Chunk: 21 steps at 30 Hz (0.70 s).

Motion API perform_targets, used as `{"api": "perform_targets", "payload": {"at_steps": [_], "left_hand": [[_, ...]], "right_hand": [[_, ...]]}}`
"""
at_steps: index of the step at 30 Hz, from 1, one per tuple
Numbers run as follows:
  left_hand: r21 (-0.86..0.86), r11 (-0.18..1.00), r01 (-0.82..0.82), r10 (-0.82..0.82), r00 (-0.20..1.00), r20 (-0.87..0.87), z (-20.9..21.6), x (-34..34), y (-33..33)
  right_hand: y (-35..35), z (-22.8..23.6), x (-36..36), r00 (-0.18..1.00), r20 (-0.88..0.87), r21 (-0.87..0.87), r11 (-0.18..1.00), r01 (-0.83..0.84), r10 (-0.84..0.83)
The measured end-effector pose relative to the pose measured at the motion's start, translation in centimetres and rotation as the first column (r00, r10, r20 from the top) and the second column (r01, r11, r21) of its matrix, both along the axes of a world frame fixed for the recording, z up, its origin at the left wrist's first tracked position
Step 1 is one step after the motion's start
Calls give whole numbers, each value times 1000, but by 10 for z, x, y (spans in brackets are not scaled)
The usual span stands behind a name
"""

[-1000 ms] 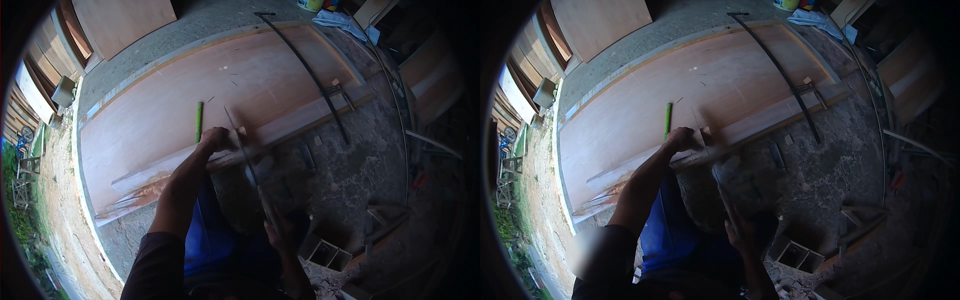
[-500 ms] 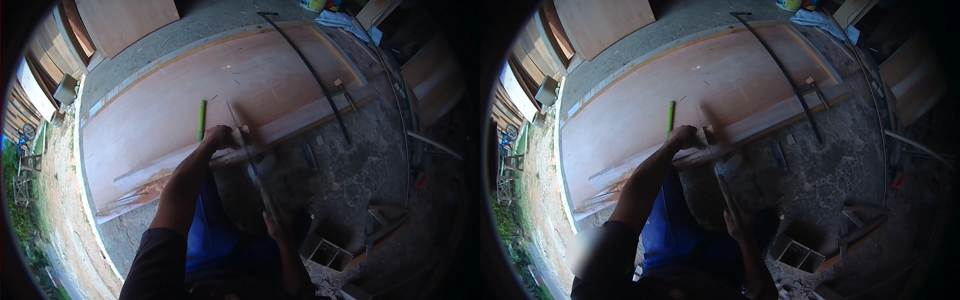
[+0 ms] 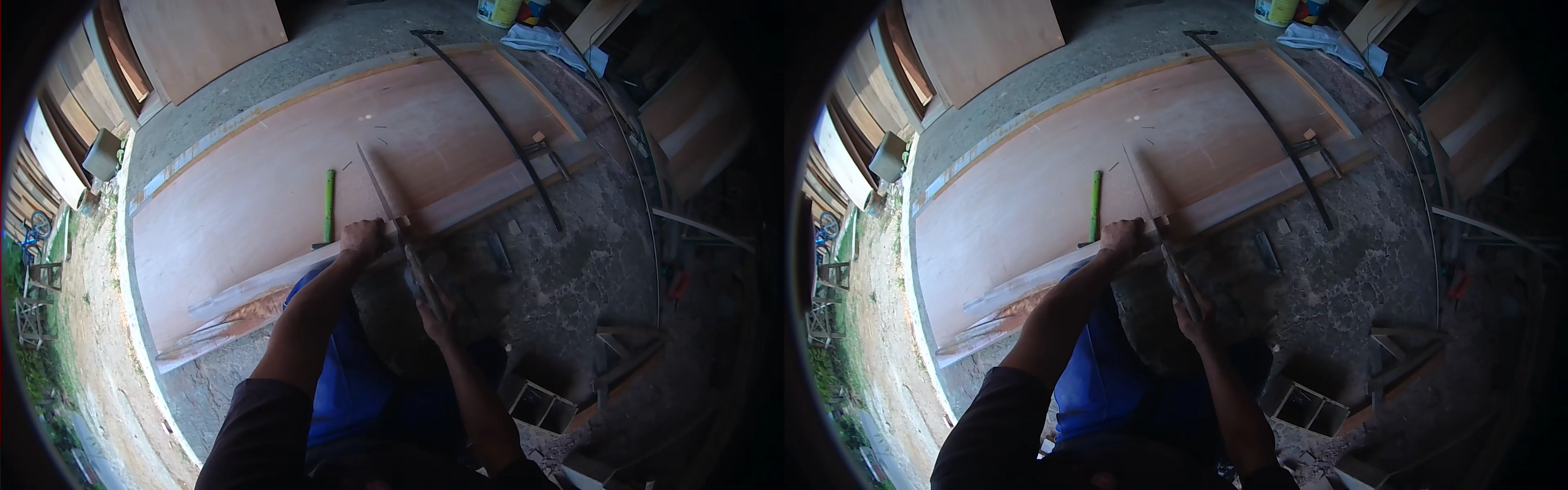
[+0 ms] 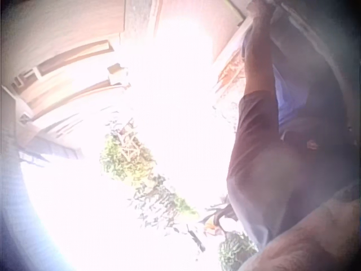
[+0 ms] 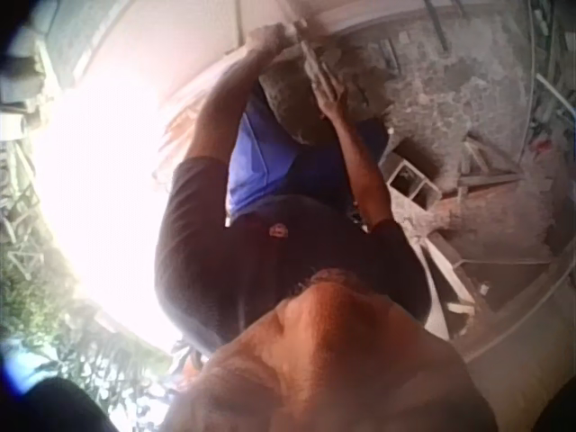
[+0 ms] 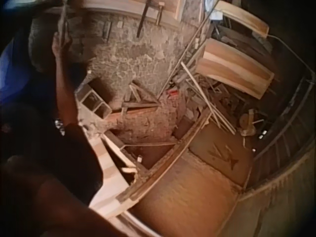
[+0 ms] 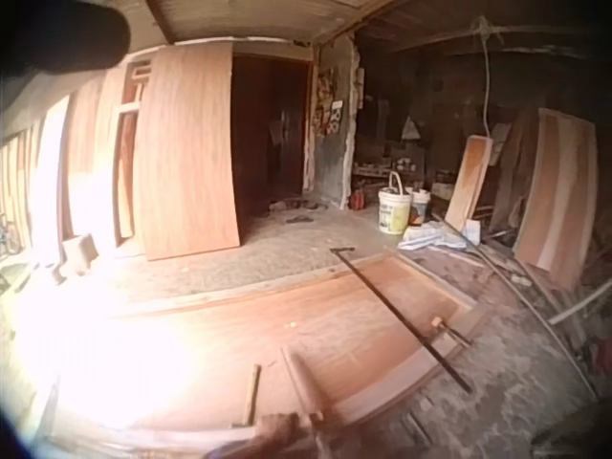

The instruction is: The person measures and marks a wooden plank using a square and pencil, then saws it to size. They subsequently position the cut plank against a larger board and hammer nails to secure it.

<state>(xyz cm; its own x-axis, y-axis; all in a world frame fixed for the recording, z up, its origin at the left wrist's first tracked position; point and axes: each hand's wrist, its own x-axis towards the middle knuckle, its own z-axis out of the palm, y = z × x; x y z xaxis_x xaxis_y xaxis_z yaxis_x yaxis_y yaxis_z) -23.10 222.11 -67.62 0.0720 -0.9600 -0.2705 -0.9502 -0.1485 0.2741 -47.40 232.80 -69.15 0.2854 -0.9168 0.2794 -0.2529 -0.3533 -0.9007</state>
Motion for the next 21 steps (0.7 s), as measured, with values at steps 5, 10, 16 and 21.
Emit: {"api": "perform_targets", "payload": {"at_steps": [5,10,16,21], "left_hand": [[-21,1000,3,-3,1000,-30,-2,5,-3],[-3,1000,-8,8,1000,-18,4,3,1],[59,998,5,-5,1000,1,17,5,-8],[121,992,-19,24,999,-39,16,10,-20]], "right_hand": [[-12,7,0,999,-22,81,996,-41,43],[-13,13,-1,996,-1,95,992,-85,86],[-2,-15,3,1000,22,-50,999,-16,17],[45,-13,-30,999,-24,83,996,24,-22]]}}
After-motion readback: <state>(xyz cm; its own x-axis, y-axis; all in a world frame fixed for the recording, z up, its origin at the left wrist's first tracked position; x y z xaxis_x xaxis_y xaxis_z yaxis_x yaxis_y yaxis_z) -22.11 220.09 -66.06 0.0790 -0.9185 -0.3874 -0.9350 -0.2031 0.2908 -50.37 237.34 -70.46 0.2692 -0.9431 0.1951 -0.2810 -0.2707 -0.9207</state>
